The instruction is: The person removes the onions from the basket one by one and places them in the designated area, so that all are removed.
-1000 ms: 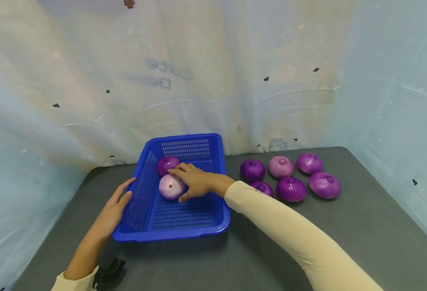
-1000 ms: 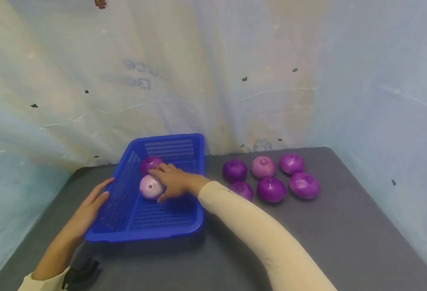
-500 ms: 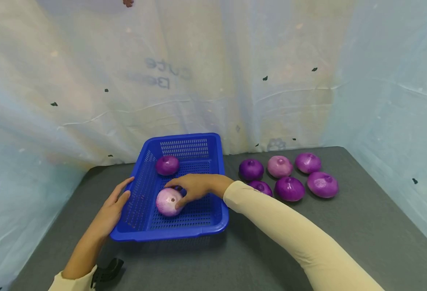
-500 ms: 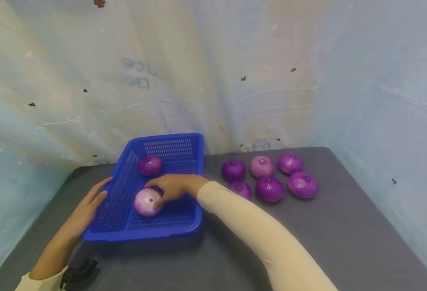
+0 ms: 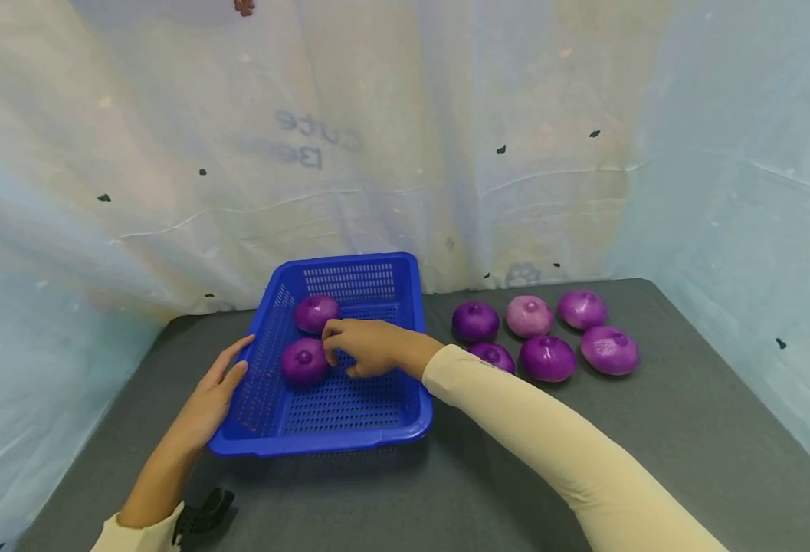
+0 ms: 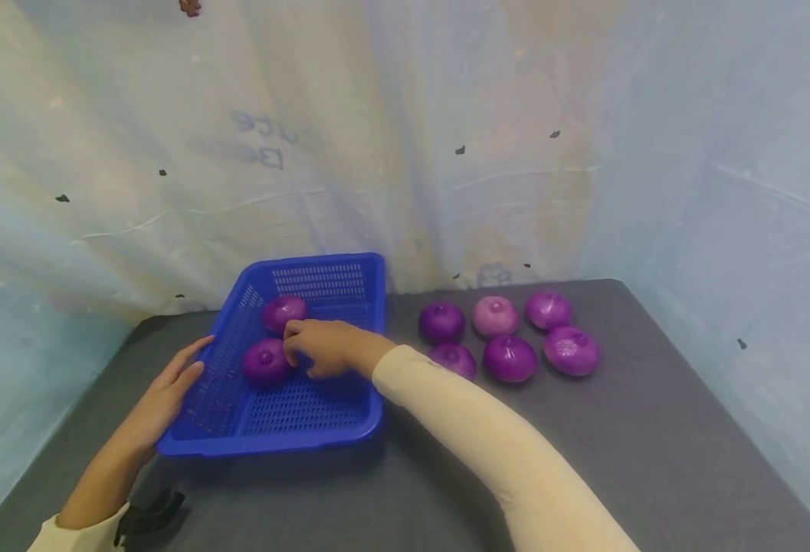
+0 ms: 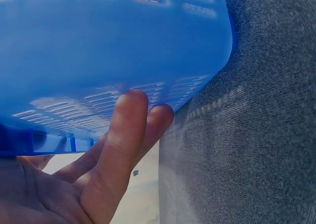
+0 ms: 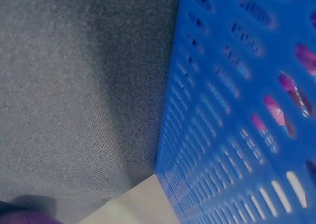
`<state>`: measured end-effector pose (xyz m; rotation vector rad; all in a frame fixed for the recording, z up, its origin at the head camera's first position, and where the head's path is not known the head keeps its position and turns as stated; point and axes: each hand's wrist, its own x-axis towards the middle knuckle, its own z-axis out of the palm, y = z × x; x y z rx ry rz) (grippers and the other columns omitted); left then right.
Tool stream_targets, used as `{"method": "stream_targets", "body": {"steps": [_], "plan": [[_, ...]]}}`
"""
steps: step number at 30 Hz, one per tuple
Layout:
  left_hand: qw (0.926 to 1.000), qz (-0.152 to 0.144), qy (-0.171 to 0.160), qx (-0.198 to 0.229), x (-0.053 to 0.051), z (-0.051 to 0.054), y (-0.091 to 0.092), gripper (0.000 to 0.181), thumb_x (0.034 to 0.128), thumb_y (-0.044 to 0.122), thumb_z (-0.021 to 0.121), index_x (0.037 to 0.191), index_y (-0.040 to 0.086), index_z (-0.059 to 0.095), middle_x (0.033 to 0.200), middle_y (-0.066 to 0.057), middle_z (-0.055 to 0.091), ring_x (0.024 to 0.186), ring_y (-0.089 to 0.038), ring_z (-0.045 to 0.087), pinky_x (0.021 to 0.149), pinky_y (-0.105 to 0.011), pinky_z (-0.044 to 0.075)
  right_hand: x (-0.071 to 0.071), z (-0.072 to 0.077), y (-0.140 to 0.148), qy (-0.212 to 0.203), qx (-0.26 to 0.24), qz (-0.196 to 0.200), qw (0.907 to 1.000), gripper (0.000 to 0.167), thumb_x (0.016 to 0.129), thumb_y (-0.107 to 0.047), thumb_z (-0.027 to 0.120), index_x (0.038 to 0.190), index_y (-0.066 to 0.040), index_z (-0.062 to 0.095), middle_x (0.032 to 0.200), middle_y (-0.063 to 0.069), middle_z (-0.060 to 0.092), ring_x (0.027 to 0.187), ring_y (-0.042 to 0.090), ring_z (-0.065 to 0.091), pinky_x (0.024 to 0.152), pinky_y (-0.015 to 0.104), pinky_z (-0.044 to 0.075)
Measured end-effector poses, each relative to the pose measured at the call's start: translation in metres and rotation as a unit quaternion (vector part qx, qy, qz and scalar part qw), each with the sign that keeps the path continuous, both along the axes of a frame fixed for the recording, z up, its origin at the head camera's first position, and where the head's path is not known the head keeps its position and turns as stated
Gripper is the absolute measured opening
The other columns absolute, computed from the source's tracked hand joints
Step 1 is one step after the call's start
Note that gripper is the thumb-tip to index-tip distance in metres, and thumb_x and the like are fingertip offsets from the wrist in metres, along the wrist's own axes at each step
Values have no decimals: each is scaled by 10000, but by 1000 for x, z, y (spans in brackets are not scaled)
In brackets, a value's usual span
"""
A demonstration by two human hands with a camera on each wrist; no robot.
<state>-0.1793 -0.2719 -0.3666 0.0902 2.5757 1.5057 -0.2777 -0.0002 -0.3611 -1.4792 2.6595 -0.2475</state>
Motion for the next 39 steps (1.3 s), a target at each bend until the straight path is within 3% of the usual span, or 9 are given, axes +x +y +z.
{"method": "stream_targets", "body": {"steps": [4,7,10,15,20,24,30,34,39], "plan": [[10000,-22,17,-4,0,0,1,631,1064,515,277,1610,268,78,1540,-305,277,1137,-367,592,768,-412,575,0,1,1,-526,-369,-130,9978,547,867,-269,781,1343,-209,518,1440,-36,421,1305,127,487,1086,308,434],[10000,-11,14,7,0,0,1,629,1064,514,276,1609,269,81,1528,-305,285,1102,-351,600,759,-411,572,0,1,1,-1131,-372,-115,9928,836,855,-319,794,1535,-226,317,1611,-36,278,1485,151,320,1195,348,304],[10000,11,-3,17,0,-1,0,628,1066,510,276,1610,262,82,1512,-298,298,1055,-315,601,748,-386,559,0,-2,0,-1467,-234,38,9889,952,847,-370,793,1590,-250,210,1657,-42,203,1537,165,201,1230,378,222],[10000,60,-39,20,0,-2,0,637,1060,522,284,1609,270,83,1500,-296,308,1030,-287,609,742,-379,564,-1,-4,-1,-1273,-215,329,9911,817,832,-460,786,1522,-293,381,1550,-19,324,1451,190,290,1194,395,294],[10000,54,-28,63,0,-1,1,633,1062,517,285,1609,273,80,1496,-295,305,1015,-281,613,732,-389,575,-2,-6,-1,-1490,-280,561,9869,622,828,-363,815,1370,-262,527,1522,-33,404,1430,145,363,1175,323,319],[10000,31,18,73,0,0,1,631,1066,506,284,1609,258,80,1490,-294,306,1013,-282,609,730,-390,573,-2,-5,0,-1570,-283,541,9857,679,798,-316,847,1390,-239,522,1469,-29,479,1380,111,429,1155,272,331],[10000,51,52,67,2,-1,-1,628,1067,501,289,1608,255,85,1462,-289,341,1006,-262,609,732,-378,561,3,-2,-2,-1608,-47,111,9869,842,760,-374,870,1479,-238,454,1496,1,454,1395,147,421,1161,296,332],[9998,6,65,188,2,-1,-1,615,1071,488,294,1607,253,103,1449,-276,354,996,-237,604,737,-366,553,4,2,1,-1634,-174,-34,9864,797,782,-369,855,1468,-210,481,1470,-10,507,1369,160,462,1138,300,366],[9997,27,44,225,2,-2,-1,615,1067,500,300,1605,269,112,1459,-272,350,1007,-245,612,736,-368,566,3,3,3,-1596,-603,99,9853,695,815,-330,832,1426,-179,537,1438,-13,546,1332,151,497,1106,290,400]]}}
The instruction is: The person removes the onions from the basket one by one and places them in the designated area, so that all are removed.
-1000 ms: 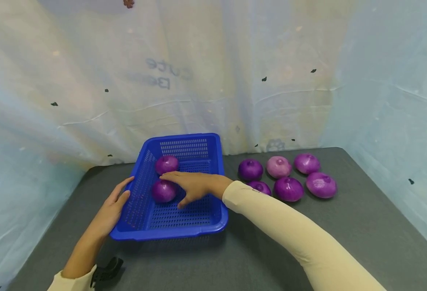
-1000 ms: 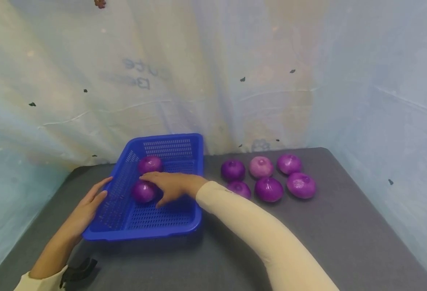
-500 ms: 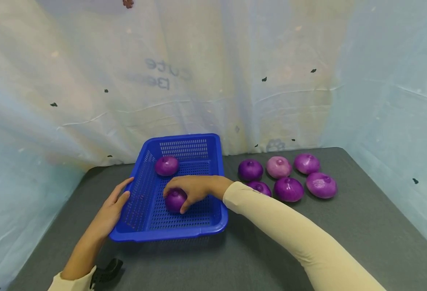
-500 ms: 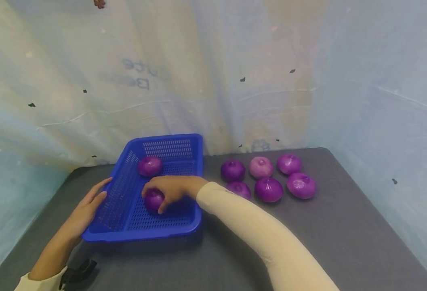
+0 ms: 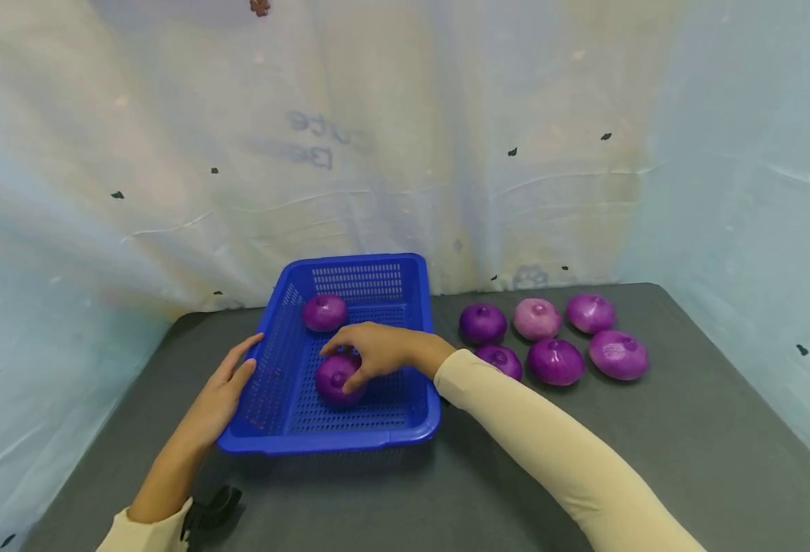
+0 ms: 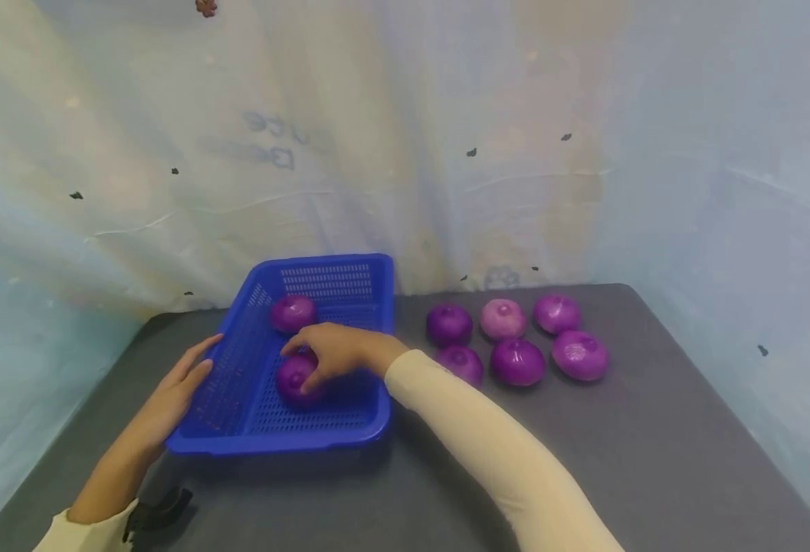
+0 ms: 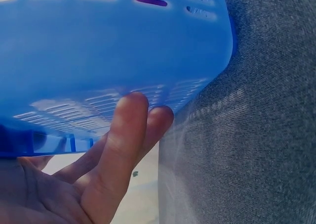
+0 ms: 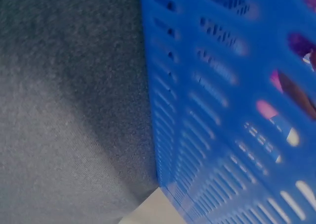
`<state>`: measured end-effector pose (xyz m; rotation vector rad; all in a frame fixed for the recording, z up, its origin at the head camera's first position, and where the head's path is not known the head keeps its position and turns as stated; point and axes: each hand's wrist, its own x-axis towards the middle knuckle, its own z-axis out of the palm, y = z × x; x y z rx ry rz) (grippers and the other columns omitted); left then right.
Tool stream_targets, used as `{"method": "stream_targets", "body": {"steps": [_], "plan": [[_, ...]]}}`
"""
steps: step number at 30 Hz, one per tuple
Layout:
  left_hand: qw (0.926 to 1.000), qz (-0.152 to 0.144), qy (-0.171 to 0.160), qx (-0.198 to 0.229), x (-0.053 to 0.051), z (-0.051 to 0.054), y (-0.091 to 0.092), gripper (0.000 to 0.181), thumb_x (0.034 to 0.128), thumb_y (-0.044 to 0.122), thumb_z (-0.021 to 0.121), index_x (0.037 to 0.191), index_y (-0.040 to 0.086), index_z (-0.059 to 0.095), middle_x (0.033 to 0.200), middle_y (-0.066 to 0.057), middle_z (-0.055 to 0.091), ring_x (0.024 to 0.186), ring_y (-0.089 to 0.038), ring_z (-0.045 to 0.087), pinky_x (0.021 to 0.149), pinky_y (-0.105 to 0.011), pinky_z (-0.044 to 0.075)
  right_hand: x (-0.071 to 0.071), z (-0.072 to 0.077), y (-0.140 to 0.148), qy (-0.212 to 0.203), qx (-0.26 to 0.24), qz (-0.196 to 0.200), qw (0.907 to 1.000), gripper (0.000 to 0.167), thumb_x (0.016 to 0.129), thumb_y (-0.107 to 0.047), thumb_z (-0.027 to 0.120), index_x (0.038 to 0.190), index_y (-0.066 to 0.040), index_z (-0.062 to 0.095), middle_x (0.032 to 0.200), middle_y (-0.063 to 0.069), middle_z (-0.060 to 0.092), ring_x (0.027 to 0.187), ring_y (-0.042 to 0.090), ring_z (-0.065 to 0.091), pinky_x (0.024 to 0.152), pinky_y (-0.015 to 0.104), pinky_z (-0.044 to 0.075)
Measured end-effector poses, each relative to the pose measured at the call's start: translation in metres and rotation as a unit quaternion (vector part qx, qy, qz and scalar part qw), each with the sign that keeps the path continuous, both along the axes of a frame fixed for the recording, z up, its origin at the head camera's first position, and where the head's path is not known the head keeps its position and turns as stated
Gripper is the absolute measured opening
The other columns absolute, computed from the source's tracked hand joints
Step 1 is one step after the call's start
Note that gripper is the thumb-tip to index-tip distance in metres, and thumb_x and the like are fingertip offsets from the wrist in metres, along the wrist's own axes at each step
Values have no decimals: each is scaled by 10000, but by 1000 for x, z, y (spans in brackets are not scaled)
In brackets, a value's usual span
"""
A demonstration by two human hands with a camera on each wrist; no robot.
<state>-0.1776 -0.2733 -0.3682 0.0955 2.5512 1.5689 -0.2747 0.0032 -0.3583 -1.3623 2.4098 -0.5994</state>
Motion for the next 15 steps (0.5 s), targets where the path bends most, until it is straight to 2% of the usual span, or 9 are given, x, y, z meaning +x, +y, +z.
{"method": "stream_targets", "body": {"steps": [6,8,11,15], "plan": [[10000,-12,-49,24,0,1,-2,618,1065,507,295,1606,273,108,1465,-275,353,1009,-266,619,737,-381,570,4,-1,-1,31,632,41,9980,792,784,-348,857,1472,-249,477,1500,-17,486,1401,155,436,1163,329,347],[10000,-25,-25,5,-1,1,-2,613,1068,499,294,1606,271,109,1465,-275,353,1005,-264,614,735,-374,562,5,-1,-1,64,685,-20,9976,799,783,-352,856,1477,-252,472,1503,-13,486,1402,164,437,1159,339,354],[10000,-49,-19,22,0,1,-2,601,1076,477,290,1607,264,110,1459,-270,354,994,-237,606,732,-365,551,7,2,-1,245,467,-161,9985,794,793,-407,838,1477,-224,478,1497,-11,503,1389,170,457,1147,335,369],[9999,-109,-33,85,1,3,-1,595,1078,467,302,1607,259,126,1425,-270,395,960,-206,618,724,-367,551,15,13,8,499,-143,-683,9963,832,802,-500,800,1497,-201,455,1522,-4,485,1406,180,451,1132,353,394]]}}
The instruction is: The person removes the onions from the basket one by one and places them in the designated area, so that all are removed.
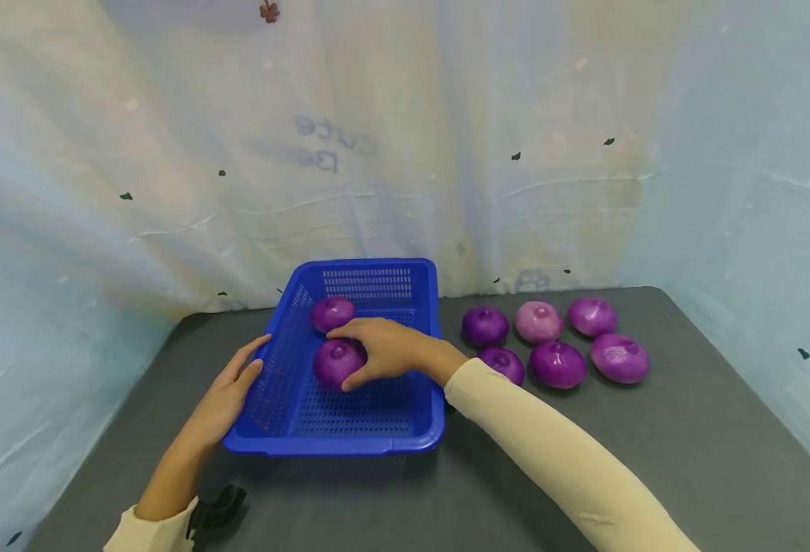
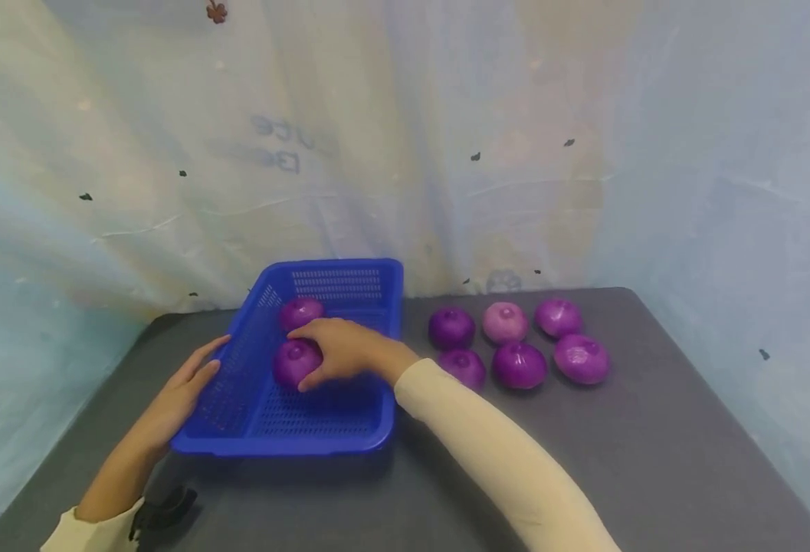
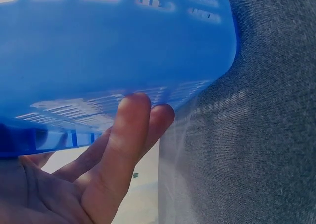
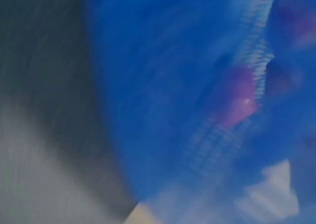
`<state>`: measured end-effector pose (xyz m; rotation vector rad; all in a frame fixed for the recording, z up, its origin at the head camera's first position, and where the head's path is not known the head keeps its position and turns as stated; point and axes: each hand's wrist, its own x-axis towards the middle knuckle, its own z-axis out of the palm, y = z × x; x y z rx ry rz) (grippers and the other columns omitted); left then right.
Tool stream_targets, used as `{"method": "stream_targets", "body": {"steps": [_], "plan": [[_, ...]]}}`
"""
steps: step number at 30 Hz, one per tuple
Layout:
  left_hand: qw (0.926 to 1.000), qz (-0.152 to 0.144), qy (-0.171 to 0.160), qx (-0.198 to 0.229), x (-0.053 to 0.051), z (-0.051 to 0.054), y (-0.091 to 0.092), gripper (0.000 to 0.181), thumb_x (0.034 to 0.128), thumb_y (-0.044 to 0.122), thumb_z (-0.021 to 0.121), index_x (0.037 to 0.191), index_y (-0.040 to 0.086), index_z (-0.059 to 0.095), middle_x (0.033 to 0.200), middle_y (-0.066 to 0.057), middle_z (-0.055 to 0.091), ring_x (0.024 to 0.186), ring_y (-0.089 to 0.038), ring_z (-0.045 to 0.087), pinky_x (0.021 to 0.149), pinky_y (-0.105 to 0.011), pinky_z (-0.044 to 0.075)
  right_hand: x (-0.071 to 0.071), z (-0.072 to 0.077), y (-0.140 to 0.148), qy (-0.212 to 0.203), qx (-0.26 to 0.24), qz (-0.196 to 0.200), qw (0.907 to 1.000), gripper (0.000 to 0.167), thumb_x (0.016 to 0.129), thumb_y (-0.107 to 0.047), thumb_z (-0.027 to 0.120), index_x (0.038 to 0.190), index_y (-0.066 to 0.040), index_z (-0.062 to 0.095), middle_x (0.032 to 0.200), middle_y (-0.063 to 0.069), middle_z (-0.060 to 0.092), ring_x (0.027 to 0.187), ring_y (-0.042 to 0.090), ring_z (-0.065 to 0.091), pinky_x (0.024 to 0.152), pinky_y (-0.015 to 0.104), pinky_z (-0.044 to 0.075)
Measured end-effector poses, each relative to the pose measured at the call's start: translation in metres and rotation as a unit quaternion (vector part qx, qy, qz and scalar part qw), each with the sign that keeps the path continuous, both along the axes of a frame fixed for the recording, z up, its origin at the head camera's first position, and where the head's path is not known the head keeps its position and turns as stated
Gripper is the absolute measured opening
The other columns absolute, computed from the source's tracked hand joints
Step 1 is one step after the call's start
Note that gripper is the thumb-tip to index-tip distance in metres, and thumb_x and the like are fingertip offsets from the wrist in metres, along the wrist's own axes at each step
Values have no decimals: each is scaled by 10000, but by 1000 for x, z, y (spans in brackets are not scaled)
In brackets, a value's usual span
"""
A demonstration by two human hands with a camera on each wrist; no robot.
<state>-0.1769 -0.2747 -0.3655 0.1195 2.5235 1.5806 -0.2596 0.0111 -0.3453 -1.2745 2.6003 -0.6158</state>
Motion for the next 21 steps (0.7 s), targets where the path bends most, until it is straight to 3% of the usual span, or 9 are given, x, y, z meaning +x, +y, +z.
{"method": "stream_targets", "body": {"steps": [6,11,15,19,21], "plan": [[10000,-40,-26,-12,-2,0,1,586,1079,465,296,1605,263,130,1419,-275,396,959,-224,620,725,-375,550,22,28,31,168,-757,-597,9952,835,807,-537,779,1507,-232,441,1510,-6,491,1357,183,501,1016,383,500],[9996,37,-58,-291,-2,1,3,545,1093,412,271,1603,293,121,1397,-290,415,957,-253,631,723,-379,550,45,41,58,91,-1017,-938,9903,838,804,-538,781,1511,-256,430,1515,-41,478,1377,159,473,1026,395,489],[9940,257,139,-1058,-1,3,6,508,1100,366,268,1593,269,191,1434,-308,440,1020,-345,643,727,-398,546,62,41,85,26,-1203,-1234,9850,833,803,-542,782,1509,-283,424,1528,-46,460,1394,172,458,1032,427,486],[9784,446,447,-1968,2,7,10,472,1097,278,287,1557,172,306,1428,-336,476,1107,-439,625,741,-438,542,79,35,116,20,-1392,-1415,9801,826,805,-540,781,1505,-280,428,1496,-50,493,1328,174,521,988,429,515],[9772,411,482,-2029,2,9,9,469,1096,257,293,1551,144,319,1427,-353,469,1139,-472,610,738,-462,551,86,31,130,7,-1490,-1511,9772,817,799,-541,787,1494,-289,440,1466,-64,517,1278,164,557,965,429,528]]}}
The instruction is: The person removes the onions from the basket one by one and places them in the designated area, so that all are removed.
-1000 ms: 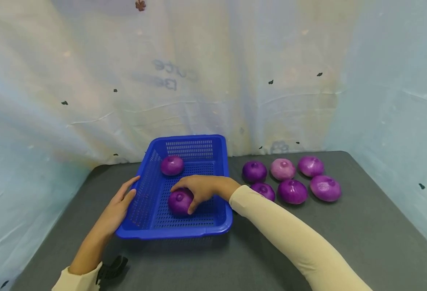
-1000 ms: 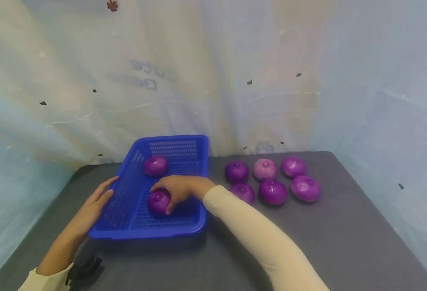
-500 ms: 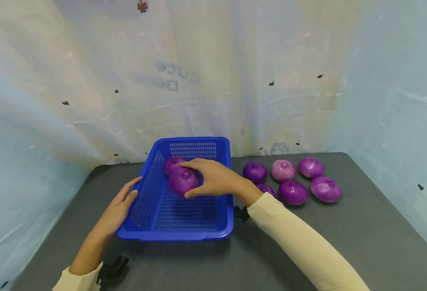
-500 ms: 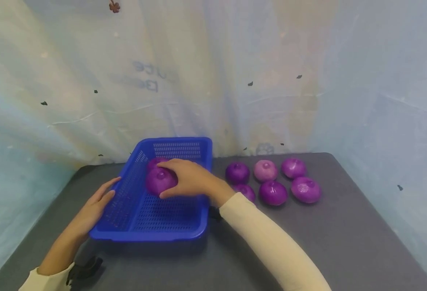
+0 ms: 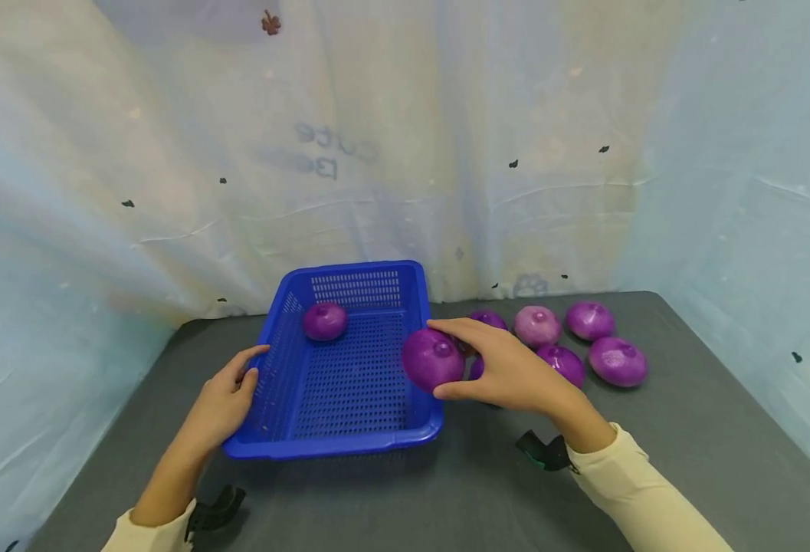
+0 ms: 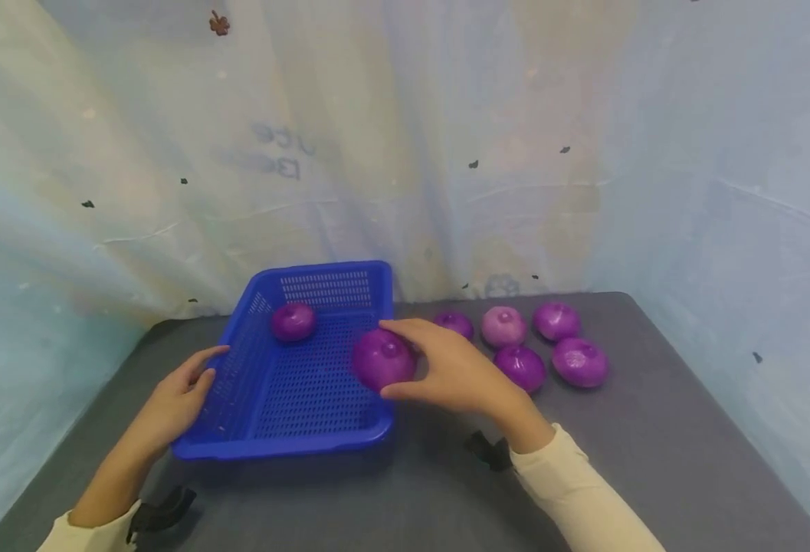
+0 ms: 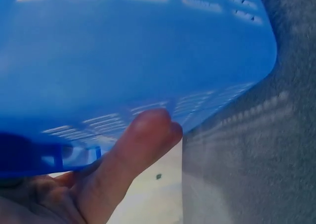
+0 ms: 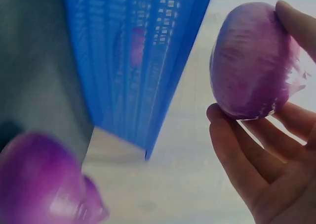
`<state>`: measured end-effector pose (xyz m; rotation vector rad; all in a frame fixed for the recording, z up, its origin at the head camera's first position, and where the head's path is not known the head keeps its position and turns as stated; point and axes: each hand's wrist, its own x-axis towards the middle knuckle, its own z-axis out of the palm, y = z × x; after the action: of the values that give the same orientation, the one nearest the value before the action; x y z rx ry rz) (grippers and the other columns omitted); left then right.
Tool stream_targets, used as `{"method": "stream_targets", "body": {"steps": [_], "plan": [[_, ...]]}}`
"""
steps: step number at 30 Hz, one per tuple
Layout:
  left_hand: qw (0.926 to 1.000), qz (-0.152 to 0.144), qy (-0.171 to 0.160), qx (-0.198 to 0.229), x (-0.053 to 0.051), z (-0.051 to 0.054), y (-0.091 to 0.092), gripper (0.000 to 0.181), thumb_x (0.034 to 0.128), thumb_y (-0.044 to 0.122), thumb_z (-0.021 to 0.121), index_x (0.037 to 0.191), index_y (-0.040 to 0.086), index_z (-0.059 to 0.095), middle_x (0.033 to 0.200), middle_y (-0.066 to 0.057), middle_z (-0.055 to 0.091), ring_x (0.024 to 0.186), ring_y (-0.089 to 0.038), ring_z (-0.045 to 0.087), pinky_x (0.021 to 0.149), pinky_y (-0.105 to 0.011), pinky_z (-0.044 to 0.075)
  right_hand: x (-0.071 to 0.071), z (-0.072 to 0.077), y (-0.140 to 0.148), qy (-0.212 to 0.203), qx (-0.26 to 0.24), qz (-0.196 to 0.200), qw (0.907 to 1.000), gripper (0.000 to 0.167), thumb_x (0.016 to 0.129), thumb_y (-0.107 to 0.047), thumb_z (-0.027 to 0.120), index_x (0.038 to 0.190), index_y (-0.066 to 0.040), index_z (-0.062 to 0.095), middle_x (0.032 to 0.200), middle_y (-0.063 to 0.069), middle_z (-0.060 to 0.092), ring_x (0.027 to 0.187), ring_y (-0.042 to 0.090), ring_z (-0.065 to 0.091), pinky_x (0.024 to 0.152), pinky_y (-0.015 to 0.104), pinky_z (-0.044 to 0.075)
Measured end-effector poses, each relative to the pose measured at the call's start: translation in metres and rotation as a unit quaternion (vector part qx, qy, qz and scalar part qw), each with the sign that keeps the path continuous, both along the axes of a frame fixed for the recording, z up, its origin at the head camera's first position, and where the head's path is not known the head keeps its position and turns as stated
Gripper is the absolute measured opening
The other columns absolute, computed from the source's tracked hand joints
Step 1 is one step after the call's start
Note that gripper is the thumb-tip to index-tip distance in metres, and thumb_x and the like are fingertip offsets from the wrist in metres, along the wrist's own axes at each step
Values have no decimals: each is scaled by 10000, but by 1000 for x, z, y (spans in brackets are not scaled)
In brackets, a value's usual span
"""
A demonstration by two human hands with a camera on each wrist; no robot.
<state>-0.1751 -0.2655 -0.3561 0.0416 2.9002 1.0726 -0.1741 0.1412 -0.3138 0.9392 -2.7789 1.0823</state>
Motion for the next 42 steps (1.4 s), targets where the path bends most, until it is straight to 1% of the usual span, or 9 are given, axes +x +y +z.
{"method": "stream_targets", "body": {"steps": [5,8,15,18,22,26,29,35,42], "plan": [[9995,-91,-161,271,1,2,-7,487,1101,279,276,1573,157,271,1453,-367,421,1140,-492,598,698,-451,565,8,-10,29,102,15,-234,9997,802,779,-560,793,1469,-317,464,1460,-77,527,1267,172,570,974,455,519],[9989,-57,-251,389,3,-1,-10,494,1101,305,267,1578,177,255,1456,-359,417,1118,-473,610,683,-432,564,9,-17,40,139,157,-252,9995,813,777,-535,806,1471,-271,475,1484,-52,515,1315,197,541,1016,481,490],[9988,-20,-108,478,7,-12,-7,482,1100,330,279,1563,199,281,1449,-333,441,1131,-459,599,715,-436,556,13,-37,61,154,765,-136,9969,820,791,-591,765,1475,-247,471,1484,-63,514,1334,173,524,1034,463,476],[9988,-61,-49,478,8,-13,-7,480,1100,336,278,1561,199,283,1451,-329,435,1150,-465,582,730,-440,549,14,-38,71,345,961,-32,9948,799,793,-552,783,1467,-250,479,1463,-85,529,1325,156,536,1027,441,482],[9985,-107,8,545,8,-13,-9,482,1100,350,278,1560,207,278,1450,-320,433,1144,-462,580,724,-439,546,12,-33,83,635,1005,-61,9929,777,773,-481,831,1447,-281,500,1431,-141,543,1296,119,554,1016,429,489],[9986,-111,1,524,8,-14,-9,484,1100,347,271,1561,201,270,1460,-321,421,1153,-467,573,737,-446,546,12,-31,91,520,1148,8,9920,781,764,-545,810,1443,-313,501,1425,-154,546,1302,117,548,1022,437,482],[9987,-108,-8,492,8,-15,-8,480,1102,336,267,1560,194,270,1470,-324,409,1165,-471,564,755,-454,543,11,-32,95,338,1343,215,9901,789,759,-589,789,1442,-318,503,1410,-141,562,1298,131,554,1032,434,473],[9987,-111,10,500,5,-17,-5,479,1101,346,260,1558,205,274,1468,-315,410,1155,-460,569,755,-451,544,10,-37,100,-267,1492,664,9862,787,753,-514,825,1445,-351,487,1415,-186,538,1317,117,539,1057,416,461],[9986,-81,-20,529,4,-18,-2,481,1101,353,253,1559,210,271,1473,-311,398,1127,-443,581,729,-429,543,3,-45,101,-313,1501,883,9842,771,749,-493,835,1429,-342,505,1425,-161,537,1339,149,522,1073,434,443]]}}
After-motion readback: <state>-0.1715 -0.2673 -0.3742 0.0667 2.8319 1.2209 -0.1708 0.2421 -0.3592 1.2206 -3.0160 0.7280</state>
